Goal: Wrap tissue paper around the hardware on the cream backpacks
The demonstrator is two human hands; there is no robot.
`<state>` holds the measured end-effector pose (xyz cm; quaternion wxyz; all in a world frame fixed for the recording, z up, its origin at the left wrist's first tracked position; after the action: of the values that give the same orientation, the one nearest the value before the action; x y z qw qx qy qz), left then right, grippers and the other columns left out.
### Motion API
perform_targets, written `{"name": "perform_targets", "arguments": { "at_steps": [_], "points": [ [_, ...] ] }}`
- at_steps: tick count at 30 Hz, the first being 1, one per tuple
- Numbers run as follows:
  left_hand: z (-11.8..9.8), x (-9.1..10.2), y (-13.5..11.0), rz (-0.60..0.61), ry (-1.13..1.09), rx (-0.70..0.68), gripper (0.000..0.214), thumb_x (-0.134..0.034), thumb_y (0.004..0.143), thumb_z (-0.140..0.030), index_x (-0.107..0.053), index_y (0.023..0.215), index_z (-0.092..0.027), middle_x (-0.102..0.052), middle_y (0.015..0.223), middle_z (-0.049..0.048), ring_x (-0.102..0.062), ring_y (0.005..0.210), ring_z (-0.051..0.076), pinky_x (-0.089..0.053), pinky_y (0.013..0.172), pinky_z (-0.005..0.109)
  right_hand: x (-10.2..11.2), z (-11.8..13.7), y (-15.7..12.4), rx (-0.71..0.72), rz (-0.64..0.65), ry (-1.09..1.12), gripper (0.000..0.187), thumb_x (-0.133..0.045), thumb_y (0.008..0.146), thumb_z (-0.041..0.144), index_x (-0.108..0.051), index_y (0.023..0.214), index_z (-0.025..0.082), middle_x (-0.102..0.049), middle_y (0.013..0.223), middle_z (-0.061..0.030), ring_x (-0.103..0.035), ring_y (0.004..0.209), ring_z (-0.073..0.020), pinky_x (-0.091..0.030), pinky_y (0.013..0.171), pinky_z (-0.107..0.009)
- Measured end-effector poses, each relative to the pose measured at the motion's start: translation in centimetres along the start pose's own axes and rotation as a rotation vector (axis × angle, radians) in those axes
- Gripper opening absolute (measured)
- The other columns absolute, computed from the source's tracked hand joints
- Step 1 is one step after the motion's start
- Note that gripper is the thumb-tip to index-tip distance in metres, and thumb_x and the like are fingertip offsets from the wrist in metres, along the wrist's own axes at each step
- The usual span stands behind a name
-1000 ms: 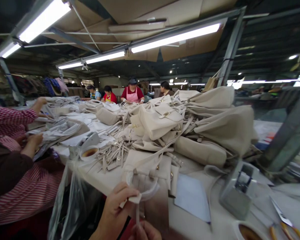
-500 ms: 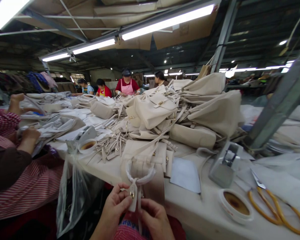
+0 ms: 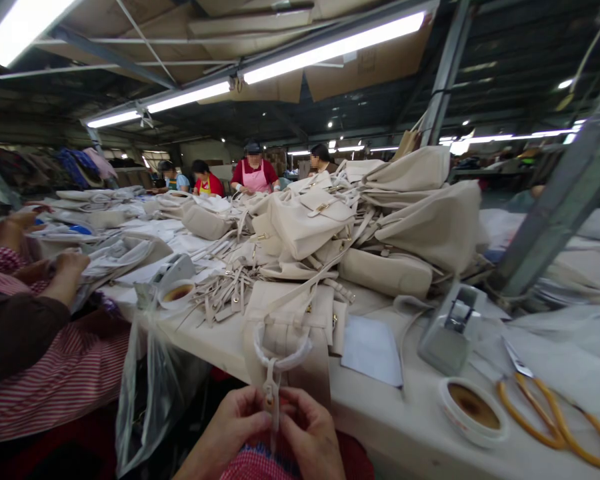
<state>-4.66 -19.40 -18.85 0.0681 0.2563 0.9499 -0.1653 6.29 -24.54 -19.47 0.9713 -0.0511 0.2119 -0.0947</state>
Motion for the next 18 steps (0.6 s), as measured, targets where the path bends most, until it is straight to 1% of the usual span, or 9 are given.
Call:
{"name": "perform_targets", "arguments": {
  "at_steps": [2, 4, 7, 9, 12, 13, 14, 16, 18],
  "points": [
    [0.6, 0.0, 0.3, 0.017, -0.012, 0.014, 0.025, -0.079, 0.05, -0.025, -0.06, 0.064, -0.015, -0.063, 0.056, -0.0007, -0.048, 0.046, 0.01, -0.034, 0.047, 0.022, 0.3, 0.1, -0.1, 0.004, -0.021, -0.016, 0.05, -0.09, 0.057, 0.049, -0.075, 0.094, 0.018, -0.077, 0.076, -0.0052, -0.07, 0.071, -0.0216, -0.054, 0.067, -0.03],
    [1.2, -0.2, 0.6, 0.037, -0.04, 0.028, 0.032, -0.081, 0.049, -0.028, -0.06, 0.069, -0.015, -0.065, 0.06, 0.0011, -0.051, 0.049, 0.011, -0.036, 0.05, 0.023, 0.4, 0.0, -0.2, 0.0, -0.01, -0.003, 0.048, -0.091, 0.059, 0.045, -0.073, 0.094, 0.018, -0.075, 0.072, -0.0029, -0.068, 0.068, -0.0188, -0.052, 0.065, -0.027],
    [1.1, -0.7, 0.8, 0.048, -0.035, -0.01, 0.033, -0.08, 0.053, -0.03, -0.06, 0.075, -0.016, -0.064, 0.066, 0.0002, -0.054, 0.057, 0.013, -0.041, 0.057, 0.025, 0.6, -0.7, 0.0, -0.009, 0.008, 0.107, 0.044, -0.091, 0.062, 0.04, -0.065, 0.092, 0.02, -0.072, 0.064, 0.0015, -0.062, 0.057, -0.0129, -0.046, 0.056, -0.022],
    [0.3, -0.8, 0.5, -0.009, 0.137, -0.116, 0.023, -0.074, 0.06, -0.029, -0.057, 0.071, -0.017, -0.059, 0.065, -0.0021, -0.051, 0.06, 0.012, -0.039, 0.059, 0.024, 0.9, -1.5, 0.2, -0.03, -0.019, 0.228, 0.044, -0.092, 0.06, 0.038, -0.059, 0.084, 0.021, -0.072, 0.064, 0.002, -0.061, 0.054, -0.0116, -0.044, 0.054, -0.021],
    [-1.5, -0.8, -0.6, -0.16, 0.538, -0.349, 0.01, -0.064, 0.069, -0.021, -0.055, 0.065, -0.019, -0.054, 0.065, -0.0023, -0.047, 0.064, 0.013, -0.034, 0.06, 0.024, 1.3, -2.6, 0.4, -0.068, -0.068, 0.376, 0.047, -0.094, 0.055, 0.035, -0.056, 0.079, 0.021, -0.075, 0.07, -0.0005, -0.066, 0.061, -0.0145, -0.047, 0.06, -0.023],
    [-1.8, -0.9, -0.9, -0.191, 0.613, -0.402, 0.009, -0.063, 0.071, -0.019, -0.056, 0.065, -0.019, -0.056, 0.066, -0.0014, -0.048, 0.065, 0.014, -0.035, 0.061, 0.025, 1.4, -2.7, 0.4, -0.062, -0.069, 0.393, 0.046, -0.094, 0.055, 0.035, -0.057, 0.079, 0.02, -0.076, 0.073, -0.002, -0.068, 0.066, -0.0159, -0.049, 0.063, -0.024],
    [-1.9, -0.9, -1.1, -0.202, 0.633, -0.427, 0.008, -0.063, 0.072, -0.018, -0.057, 0.066, -0.02, -0.057, 0.068, -0.0006, -0.049, 0.067, 0.014, -0.036, 0.063, 0.025, 1.4, -2.6, 0.3, -0.048, -0.057, 0.392, 0.044, -0.093, 0.057, 0.035, -0.06, 0.08, 0.02, -0.077, 0.076, -0.0032, -0.07, 0.07, -0.0169, -0.049, 0.066, -0.025],
    [-1.4, -0.8, -0.9, -0.184, 0.533, -0.394, 0.003, -0.064, 0.073, -0.02, -0.061, 0.072, -0.02, -0.062, 0.071, 0.0012, -0.053, 0.069, 0.016, -0.04, 0.065, 0.025, 1.3, -2.4, 0.2, -0.009, 0.001, 0.358, 0.04, -0.091, 0.06, 0.037, -0.064, 0.084, 0.019, -0.077, 0.079, -0.0047, -0.07, 0.075, -0.0177, -0.05, 0.07, -0.027],
    [-0.5, -0.8, -0.4, -0.122, 0.342, -0.308, 0.009, -0.068, 0.072, -0.025, -0.064, 0.078, -0.019, -0.065, 0.075, 0.003, -0.058, 0.072, 0.018, -0.044, 0.068, 0.026, 1.2, -2.4, 0.0, 0.009, 0.045, 0.314, 0.041, -0.09, 0.062, 0.04, -0.067, 0.089, 0.02, -0.076, 0.078, -0.0041, -0.07, 0.072, -0.0186, -0.051, 0.07, -0.029]
  ]
}}
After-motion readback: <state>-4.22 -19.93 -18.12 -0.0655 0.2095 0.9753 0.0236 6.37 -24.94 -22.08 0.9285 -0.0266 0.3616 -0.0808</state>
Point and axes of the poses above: each hand's wrist, its own y-axis towards the middle knuckle, its own x-axis out of the back of the hand, z = x × y, the point moved 7 cm from there along y, towards the middle knuckle
